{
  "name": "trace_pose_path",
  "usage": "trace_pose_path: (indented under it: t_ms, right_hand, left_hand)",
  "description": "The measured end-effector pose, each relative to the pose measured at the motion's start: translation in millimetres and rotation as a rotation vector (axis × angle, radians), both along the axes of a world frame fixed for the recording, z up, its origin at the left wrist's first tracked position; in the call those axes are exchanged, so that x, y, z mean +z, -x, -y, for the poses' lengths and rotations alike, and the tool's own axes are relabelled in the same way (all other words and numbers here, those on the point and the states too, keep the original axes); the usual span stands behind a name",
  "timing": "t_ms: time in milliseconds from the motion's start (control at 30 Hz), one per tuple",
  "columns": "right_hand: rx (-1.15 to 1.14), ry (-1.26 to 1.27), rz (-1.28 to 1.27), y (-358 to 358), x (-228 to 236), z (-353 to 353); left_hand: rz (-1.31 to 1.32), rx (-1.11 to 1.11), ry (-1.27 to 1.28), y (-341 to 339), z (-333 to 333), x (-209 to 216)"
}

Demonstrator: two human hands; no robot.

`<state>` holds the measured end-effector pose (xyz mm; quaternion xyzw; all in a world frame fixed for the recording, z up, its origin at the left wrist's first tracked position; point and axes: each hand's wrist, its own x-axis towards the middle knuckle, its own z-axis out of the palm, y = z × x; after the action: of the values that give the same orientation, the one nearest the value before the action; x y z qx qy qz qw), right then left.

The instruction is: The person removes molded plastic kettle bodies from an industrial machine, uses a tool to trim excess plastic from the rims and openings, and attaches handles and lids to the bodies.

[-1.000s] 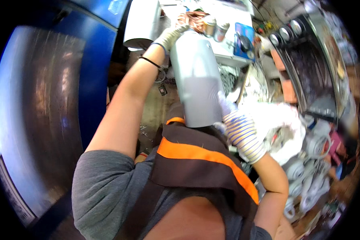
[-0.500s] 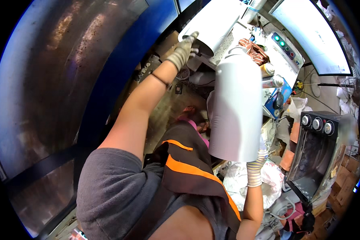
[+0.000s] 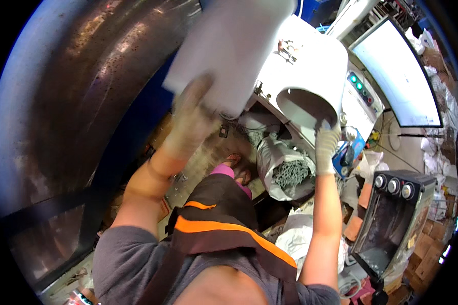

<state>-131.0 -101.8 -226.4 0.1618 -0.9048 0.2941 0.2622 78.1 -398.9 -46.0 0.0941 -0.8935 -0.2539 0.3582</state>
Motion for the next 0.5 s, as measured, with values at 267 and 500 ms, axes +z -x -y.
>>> trace_pose_path:
  t_ms: [267, 500]
  right_hand:
    - [0.091, -0.463, 0.247, 46, -53, 143]
    - [0.203, -0.954, 0.602, 18, -57, 163]
  left_hand:
    - [0.055, 0.200, -1.719, -141, -45, -39]
    - [0.143, 0.675, -2.289, -127, -15, -123]
